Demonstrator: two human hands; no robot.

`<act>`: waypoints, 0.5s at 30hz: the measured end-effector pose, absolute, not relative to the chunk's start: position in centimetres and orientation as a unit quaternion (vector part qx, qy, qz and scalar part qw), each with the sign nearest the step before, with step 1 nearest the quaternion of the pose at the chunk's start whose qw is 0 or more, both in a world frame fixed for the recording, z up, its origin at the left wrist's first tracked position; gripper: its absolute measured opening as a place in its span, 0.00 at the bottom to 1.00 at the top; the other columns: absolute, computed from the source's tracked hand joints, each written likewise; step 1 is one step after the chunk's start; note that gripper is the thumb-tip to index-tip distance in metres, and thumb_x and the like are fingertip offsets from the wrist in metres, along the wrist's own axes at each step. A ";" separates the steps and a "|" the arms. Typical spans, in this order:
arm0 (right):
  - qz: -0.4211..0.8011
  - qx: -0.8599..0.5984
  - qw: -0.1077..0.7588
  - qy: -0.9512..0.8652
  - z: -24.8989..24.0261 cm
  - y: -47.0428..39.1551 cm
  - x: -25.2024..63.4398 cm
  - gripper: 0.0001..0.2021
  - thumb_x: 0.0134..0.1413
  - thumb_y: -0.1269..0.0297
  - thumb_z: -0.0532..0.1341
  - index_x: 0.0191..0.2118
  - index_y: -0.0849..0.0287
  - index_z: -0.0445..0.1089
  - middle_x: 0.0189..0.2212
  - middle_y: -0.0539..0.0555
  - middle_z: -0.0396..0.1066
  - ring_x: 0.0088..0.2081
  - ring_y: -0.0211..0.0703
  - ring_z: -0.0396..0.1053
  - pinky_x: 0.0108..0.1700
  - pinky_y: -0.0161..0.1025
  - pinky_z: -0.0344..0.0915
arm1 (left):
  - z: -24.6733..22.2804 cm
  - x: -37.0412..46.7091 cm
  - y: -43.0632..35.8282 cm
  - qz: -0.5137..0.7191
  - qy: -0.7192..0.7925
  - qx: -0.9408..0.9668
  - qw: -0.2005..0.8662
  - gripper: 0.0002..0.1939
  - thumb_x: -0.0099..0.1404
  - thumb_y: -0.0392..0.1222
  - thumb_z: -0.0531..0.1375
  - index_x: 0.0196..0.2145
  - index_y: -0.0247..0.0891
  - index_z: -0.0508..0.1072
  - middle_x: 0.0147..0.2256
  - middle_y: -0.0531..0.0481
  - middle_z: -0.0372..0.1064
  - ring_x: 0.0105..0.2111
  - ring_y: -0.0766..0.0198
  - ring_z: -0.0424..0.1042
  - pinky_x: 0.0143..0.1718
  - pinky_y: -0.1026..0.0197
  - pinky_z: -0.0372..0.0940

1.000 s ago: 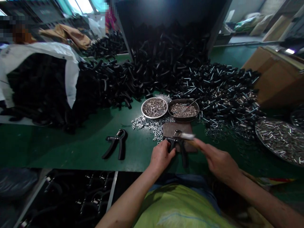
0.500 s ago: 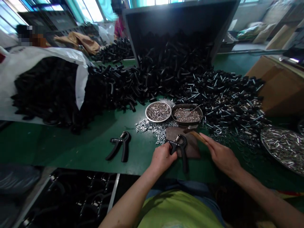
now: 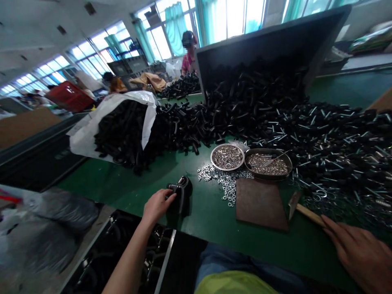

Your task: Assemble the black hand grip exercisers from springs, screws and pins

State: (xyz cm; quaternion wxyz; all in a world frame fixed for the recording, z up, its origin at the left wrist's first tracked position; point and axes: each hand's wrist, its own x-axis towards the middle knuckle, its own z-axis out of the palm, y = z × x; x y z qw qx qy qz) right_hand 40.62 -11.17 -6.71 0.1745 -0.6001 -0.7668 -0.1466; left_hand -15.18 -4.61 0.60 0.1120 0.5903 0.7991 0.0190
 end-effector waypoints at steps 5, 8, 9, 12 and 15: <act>-0.190 -0.575 0.149 -0.782 -7.7 -10.4 41.2 0.18 0.55 0.66 0.50 0.47 0.54 0.71 0.37 0.59 0.72 0.37 0.51 0.68 0.38 0.47 0.60 | 2.6 -11.1 0.8 0.129 0.736 0.663 0.047 0.19 0.64 0.53 0.49 0.40 0.41 0.74 0.39 0.46 0.71 0.39 0.59 0.70 0.38 0.61 0.62; -0.193 -0.563 0.159 -0.788 -8.5 -10.2 41.7 0.18 0.54 0.67 0.50 0.45 0.54 0.73 0.38 0.58 0.73 0.38 0.50 0.68 0.40 0.46 0.61 | 3.7 -5.2 8.1 0.161 0.656 0.733 0.075 0.17 0.65 0.48 0.50 0.42 0.38 0.74 0.40 0.44 0.72 0.41 0.58 0.69 0.43 0.60 0.61; -0.192 -0.558 0.162 -0.791 -8.8 -10.2 41.9 0.18 0.54 0.67 0.51 0.45 0.53 0.73 0.39 0.58 0.73 0.39 0.50 0.68 0.40 0.46 0.61 | 3.8 -2.9 10.9 0.159 0.639 0.748 0.085 0.17 0.65 0.47 0.51 0.43 0.39 0.74 0.42 0.44 0.72 0.43 0.58 0.69 0.45 0.60 0.61; -0.192 -0.551 0.171 -0.794 -9.8 -10.1 42.5 0.17 0.53 0.67 0.52 0.46 0.52 0.73 0.39 0.56 0.73 0.39 0.48 0.69 0.41 0.45 0.61 | 3.4 3.6 19.1 0.134 0.610 0.773 0.115 0.17 0.63 0.48 0.54 0.46 0.41 0.74 0.46 0.46 0.71 0.47 0.60 0.68 0.48 0.63 0.59; -0.185 -0.546 0.181 -0.796 -10.1 -10.1 42.9 0.17 0.53 0.67 0.53 0.47 0.53 0.72 0.40 0.56 0.73 0.39 0.47 0.69 0.42 0.43 0.62 | 2.2 8.3 25.1 0.082 0.615 0.771 0.145 0.19 0.58 0.48 0.58 0.45 0.38 0.74 0.44 0.43 0.73 0.44 0.56 0.70 0.44 0.62 0.62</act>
